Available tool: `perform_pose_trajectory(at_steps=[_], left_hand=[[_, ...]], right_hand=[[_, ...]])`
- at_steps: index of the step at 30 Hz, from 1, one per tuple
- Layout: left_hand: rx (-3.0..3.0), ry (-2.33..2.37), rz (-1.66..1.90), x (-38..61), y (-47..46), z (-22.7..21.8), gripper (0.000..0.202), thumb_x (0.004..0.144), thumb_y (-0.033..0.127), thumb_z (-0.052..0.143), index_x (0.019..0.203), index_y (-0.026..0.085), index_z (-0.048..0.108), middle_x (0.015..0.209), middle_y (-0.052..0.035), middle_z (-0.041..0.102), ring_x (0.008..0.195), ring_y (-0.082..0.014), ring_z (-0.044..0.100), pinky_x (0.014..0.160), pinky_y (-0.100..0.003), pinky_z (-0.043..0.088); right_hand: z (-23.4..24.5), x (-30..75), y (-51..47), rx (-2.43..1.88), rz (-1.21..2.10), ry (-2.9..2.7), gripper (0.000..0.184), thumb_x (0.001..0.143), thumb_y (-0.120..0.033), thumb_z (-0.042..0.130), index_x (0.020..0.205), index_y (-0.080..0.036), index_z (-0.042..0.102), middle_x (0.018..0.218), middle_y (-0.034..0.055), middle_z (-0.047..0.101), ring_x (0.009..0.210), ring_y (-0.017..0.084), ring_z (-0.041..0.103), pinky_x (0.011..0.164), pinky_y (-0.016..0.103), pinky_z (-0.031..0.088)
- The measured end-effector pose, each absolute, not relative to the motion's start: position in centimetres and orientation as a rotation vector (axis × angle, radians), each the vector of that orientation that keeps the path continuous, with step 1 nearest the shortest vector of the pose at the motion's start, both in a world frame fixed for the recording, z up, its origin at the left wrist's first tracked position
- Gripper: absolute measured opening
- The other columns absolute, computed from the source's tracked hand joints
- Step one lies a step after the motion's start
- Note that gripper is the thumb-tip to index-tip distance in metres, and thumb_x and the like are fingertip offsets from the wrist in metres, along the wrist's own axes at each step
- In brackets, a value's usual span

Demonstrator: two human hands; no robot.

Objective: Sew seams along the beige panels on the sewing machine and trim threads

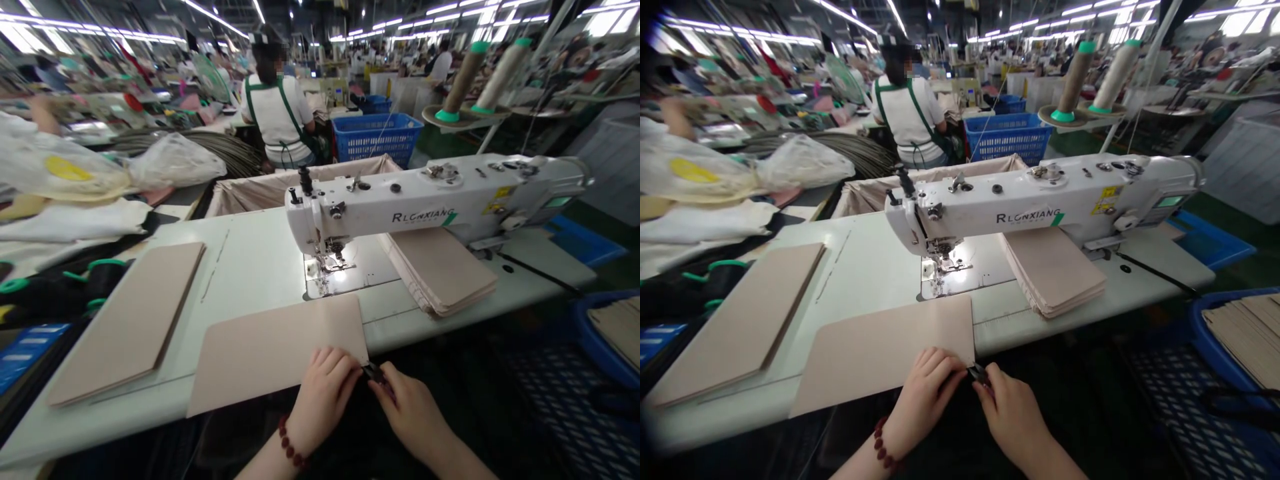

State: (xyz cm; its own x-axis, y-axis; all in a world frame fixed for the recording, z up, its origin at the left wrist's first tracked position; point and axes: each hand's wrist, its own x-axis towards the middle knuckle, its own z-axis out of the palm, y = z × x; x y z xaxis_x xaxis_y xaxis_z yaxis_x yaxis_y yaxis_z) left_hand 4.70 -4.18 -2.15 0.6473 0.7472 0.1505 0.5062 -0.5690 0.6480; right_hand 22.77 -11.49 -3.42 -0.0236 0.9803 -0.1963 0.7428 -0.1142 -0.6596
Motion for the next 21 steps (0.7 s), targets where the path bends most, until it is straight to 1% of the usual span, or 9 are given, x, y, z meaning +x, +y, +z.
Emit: perform_pose_trajectory(at_steps=[7, 9, 11, 12, 13, 15, 16, 18, 21], left_hand=[[2.289, 0.874, 0.581, 3.9, -4.5, -1.3, 0.012, 0.098, 0.019, 0.045, 0.095, 0.019, 0.056, 0.094, -0.004, 0.057, 0.09, -0.0199, 0.046, 0.085, -0.038, 0.036], [2.318, 0.771, 0.569, 1.8, -4.4, -0.6, 0.013, 0.096, 0.021, 0.047, 0.088, 0.018, 0.056, 0.091, -0.0042, 0.057, 0.09, -0.0199, 0.047, 0.087, -0.039, 0.037], [2.379, 0.774, 0.558, -1.1, -4.0, -0.2, 0.012, 0.093, 0.029, 0.055, 0.088, 0.018, 0.058, 0.093, -0.0053, 0.058, 0.093, -0.0215, 0.048, 0.091, -0.041, 0.037], [2.417, 0.846, 0.557, -2.9, -3.7, -0.2, 0.018, 0.09, 0.035, 0.061, 0.096, 0.019, 0.059, 0.1, -0.0066, 0.058, 0.099, -0.0233, 0.049, 0.093, -0.042, 0.037], [2.46, 0.956, 0.544, -4.6, -3.4, -0.2, 0.031, 0.086, 0.04, 0.065, 0.109, 0.02, 0.059, 0.112, -0.0083, 0.057, 0.108, -0.0258, 0.047, 0.098, -0.044, 0.036], [2.545, 1.184, 0.467, -8.4, -2.8, -0.7, 0.058, 0.085, 0.042, 0.067, 0.135, 0.023, 0.046, 0.137, -0.0098, 0.045, 0.127, -0.0296, 0.037, 0.109, -0.049, 0.026], [2.575, 1.261, 0.408, -10.3, -2.5, -0.9, 0.061, 0.087, 0.038, 0.064, 0.142, 0.026, 0.039, 0.144, -0.0086, 0.038, 0.134, -0.0298, 0.031, 0.112, -0.051, 0.019], [2.572, 1.286, 0.331, -14.1, -2.1, -1.1, 0.054, 0.093, 0.026, 0.054, 0.144, 0.03, 0.038, 0.147, -0.0043, 0.036, 0.137, -0.0266, 0.028, 0.115, -0.053, 0.012], [2.358, 1.221, 0.482, -18.4, -2.2, 0.1, 0.039, 0.095, 0.018, 0.046, 0.131, 0.03, 0.054, 0.133, -0.001, 0.053, 0.128, -0.0204, 0.044, 0.116, -0.046, 0.019]], right_hand=[[-3.8, 23.0, -11.1, -1.954, 0.835, -1.819, 0.028, 0.1, -0.041, 0.032, 0.082, -0.022, 0.044, 0.069, -0.0019, 0.056, 0.063, 0.017, 0.056, 0.057, 0.029, 0.028], [-3.8, 23.5, -11.0, -1.959, 0.795, -1.766, 0.026, 0.098, -0.044, 0.037, 0.088, -0.023, 0.047, 0.073, -0.0023, 0.057, 0.066, 0.016, 0.057, 0.059, 0.029, 0.032], [-3.8, 23.9, -10.7, -1.926, 0.716, -1.744, 0.024, 0.094, -0.048, 0.047, 0.1, -0.025, 0.049, 0.084, -0.0018, 0.06, 0.074, 0.016, 0.059, 0.064, 0.028, 0.038], [-3.9, 23.9, -10.4, -1.889, 0.68, -1.766, 0.028, 0.091, -0.047, 0.052, 0.109, -0.026, 0.049, 0.093, -0.0011, 0.061, 0.079, 0.016, 0.059, 0.068, 0.027, 0.041], [-4.1, 23.9, -10.1, -1.844, 0.656, -1.81, 0.034, 0.09, -0.045, 0.055, 0.118, -0.028, 0.047, 0.102, -0.0002, 0.061, 0.083, 0.016, 0.06, 0.072, 0.028, 0.043], [-4.3, 23.6, -9.2, -1.737, 0.633, -1.942, 0.045, 0.091, -0.036, 0.055, 0.133, -0.031, 0.039, 0.113, 0.0011, 0.059, 0.088, 0.016, 0.06, 0.078, 0.029, 0.044], [-4.3, 23.5, -8.8, -1.672, 0.636, -2.013, 0.046, 0.093, -0.031, 0.053, 0.136, -0.033, 0.038, 0.114, 0.0012, 0.059, 0.09, 0.016, 0.059, 0.08, 0.029, 0.044], [-3.9, 23.2, -7.7, -1.537, 0.655, -2.092, 0.039, 0.094, -0.024, 0.05, 0.132, -0.034, 0.045, 0.108, 0.001, 0.061, 0.09, 0.017, 0.059, 0.079, 0.029, 0.044], [-1.9, 23.5, -6.0, -1.357, 0.708, -1.982, 0.021, 0.093, -0.025, 0.051, 0.113, -0.028, 0.058, 0.093, 0.0017, 0.058, 0.082, 0.015, 0.056, 0.072, 0.026, 0.043]])
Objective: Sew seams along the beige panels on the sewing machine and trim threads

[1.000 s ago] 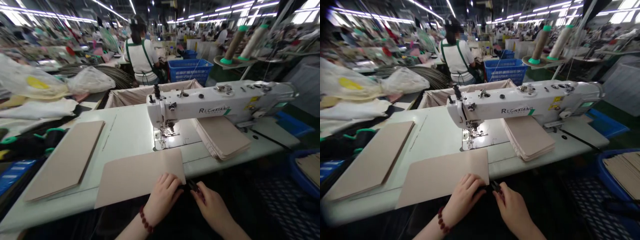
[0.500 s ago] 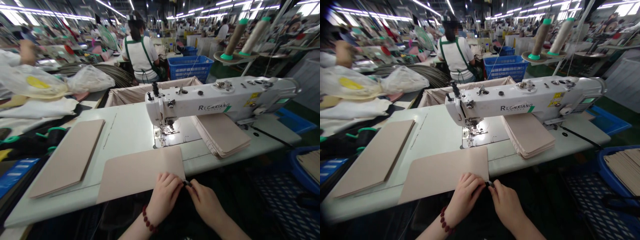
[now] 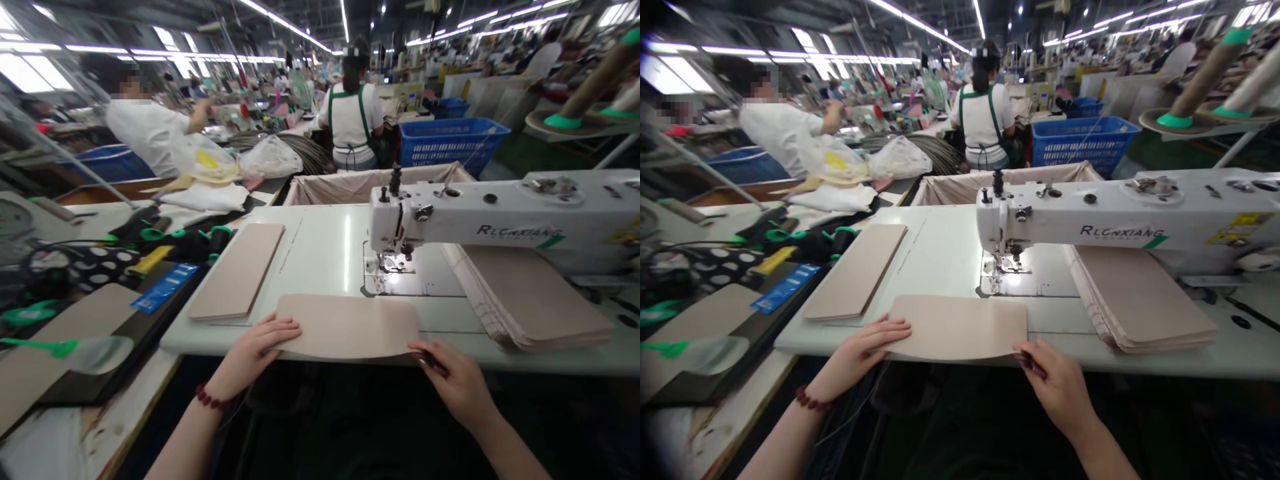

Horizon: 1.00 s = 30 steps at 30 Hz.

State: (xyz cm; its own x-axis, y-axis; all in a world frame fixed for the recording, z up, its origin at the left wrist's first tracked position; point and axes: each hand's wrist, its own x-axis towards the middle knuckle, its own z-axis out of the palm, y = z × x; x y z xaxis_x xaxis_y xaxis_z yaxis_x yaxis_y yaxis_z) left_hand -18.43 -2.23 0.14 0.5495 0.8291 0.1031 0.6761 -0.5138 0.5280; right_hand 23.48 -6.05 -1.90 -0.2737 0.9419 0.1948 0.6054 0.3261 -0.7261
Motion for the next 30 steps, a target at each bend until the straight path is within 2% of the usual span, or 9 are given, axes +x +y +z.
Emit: perform_pose_trajectory(at_steps=[2, 4, 6, 7, 10, 12, 18, 24, 30], left_hand=[[2.076, 1.305, 0.719, -19.7, -2.8, 1.7, 0.025, 0.094, 0.023, 0.052, 0.114, 0.026, 0.065, 0.117, -0.0022, 0.064, 0.115, -0.0202, 0.055, 0.109, -0.039, 0.034], [1.738, 1.434, 0.933, -19.4, -3.3, 3.3, 0.015, 0.09, 0.031, 0.06, 0.097, 0.02, 0.068, 0.097, -0.0035, 0.068, 0.096, -0.0199, 0.062, 0.088, -0.03, 0.049], [1.434, 1.475, 1.023, -18.2, -3.7, 4.6, 0.019, 0.088, 0.037, 0.062, 0.093, 0.018, 0.065, 0.086, -0.0028, 0.066, 0.08, -0.0174, 0.061, 0.067, -0.023, 0.049], [1.316, 1.453, 1.035, -17.4, -3.8, 5.2, 0.022, 0.088, 0.039, 0.063, 0.095, 0.018, 0.064, 0.085, -0.0025, 0.065, 0.075, -0.0165, 0.06, 0.063, -0.022, 0.048], [1.091, 1.358, 1.032, -15.5, -3.9, 6.6, 0.03, 0.086, 0.042, 0.064, 0.104, 0.018, 0.061, 0.089, -0.0032, 0.065, 0.075, -0.0178, 0.06, 0.061, -0.023, 0.048], [1.042, 1.329, 1.029, -14.9, -4.0, 7.2, 0.033, 0.085, 0.043, 0.065, 0.105, 0.017, 0.062, 0.087, -0.0037, 0.064, 0.074, -0.0183, 0.06, 0.061, -0.023, 0.048], [1.032, 1.291, 0.994, -15.0, -4.4, 7.7, 0.035, 0.085, 0.042, 0.065, 0.111, 0.018, 0.063, 0.089, -0.004, 0.063, 0.074, -0.0176, 0.058, 0.061, -0.023, 0.047], [1.027, 1.255, 0.973, -15.0, -4.3, 8.1, 0.032, 0.088, 0.039, 0.064, 0.111, 0.017, 0.062, 0.09, -0.0039, 0.064, 0.073, -0.016, 0.059, 0.062, -0.022, 0.047], [1.01, 1.274, 0.946, -15.3, -3.7, 7.7, 0.035, 0.088, 0.041, 0.063, 0.111, 0.016, 0.062, 0.093, -0.0055, 0.064, 0.075, -0.0181, 0.06, 0.063, -0.024, 0.048]], right_hand=[[-0.1, 23.9, -5.2, -1.324, 0.714, -1.828, 0.015, 0.093, -0.03, 0.052, 0.105, -0.025, 0.06, 0.092, 0.0025, 0.055, 0.084, 0.015, 0.054, 0.072, 0.024, 0.042], [1.6, 24.1, -4.7, -1.39, 0.718, -1.684, 0.018, 0.093, -0.037, 0.052, 0.102, -0.023, 0.061, 0.095, 0.0025, 0.057, 0.09, 0.015, 0.054, 0.075, 0.022, 0.043], [2.8, 24.1, -4.6, -1.529, 0.77, -1.524, 0.027, 0.091, -0.045, 0.053, 0.102, -0.023, 0.061, 0.092, 0.0018, 0.06, 0.088, 0.016, 0.056, 0.072, 0.02, 0.044], [3.1, 24.0, -4.6, -1.594, 0.82, -1.432, 0.032, 0.089, -0.05, 0.054, 0.103, -0.022, 0.062, 0.089, 0.0017, 0.061, 0.085, 0.016, 0.057, 0.068, 0.019, 0.045], [3.1, 24.1, -4.9, -1.663, 1.008, -1.202, 0.044, 0.083, -0.06, 0.057, 0.104, -0.021, 0.062, 0.085, 0.0027, 0.064, 0.08, 0.017, 0.06, 0.059, 0.017, 0.047], [2.7, 24.5, -5.2, -1.649, 1.094, -1.139, 0.046, 0.081, -0.061, 0.058, 0.104, -0.021, 0.062, 0.084, 0.0032, 0.065, 0.079, 0.018, 0.061, 0.06, 0.017, 0.049], [1.6, 25.8, -5.3, -1.688, 1.093, -1.071, 0.048, 0.071, -0.061, 0.067, 0.092, -0.018, 0.067, 0.091, 0.0084, 0.068, 0.08, 0.023, 0.065, 0.057, 0.02, 0.052], [1.5, 25.5, -5.6, -1.696, 1.118, -1.082, 0.044, 0.075, -0.06, 0.065, 0.097, -0.021, 0.067, 0.1, 0.0058, 0.067, 0.093, 0.021, 0.063, 0.066, 0.017, 0.052], [2.1, 25.4, -5.6, -1.7, 1.104, -1.112, 0.05, 0.072, -0.062, 0.065, 0.098, -0.02, 0.067, 0.087, 0.0062, 0.067, 0.079, 0.021, 0.063, 0.06, 0.02, 0.052]])
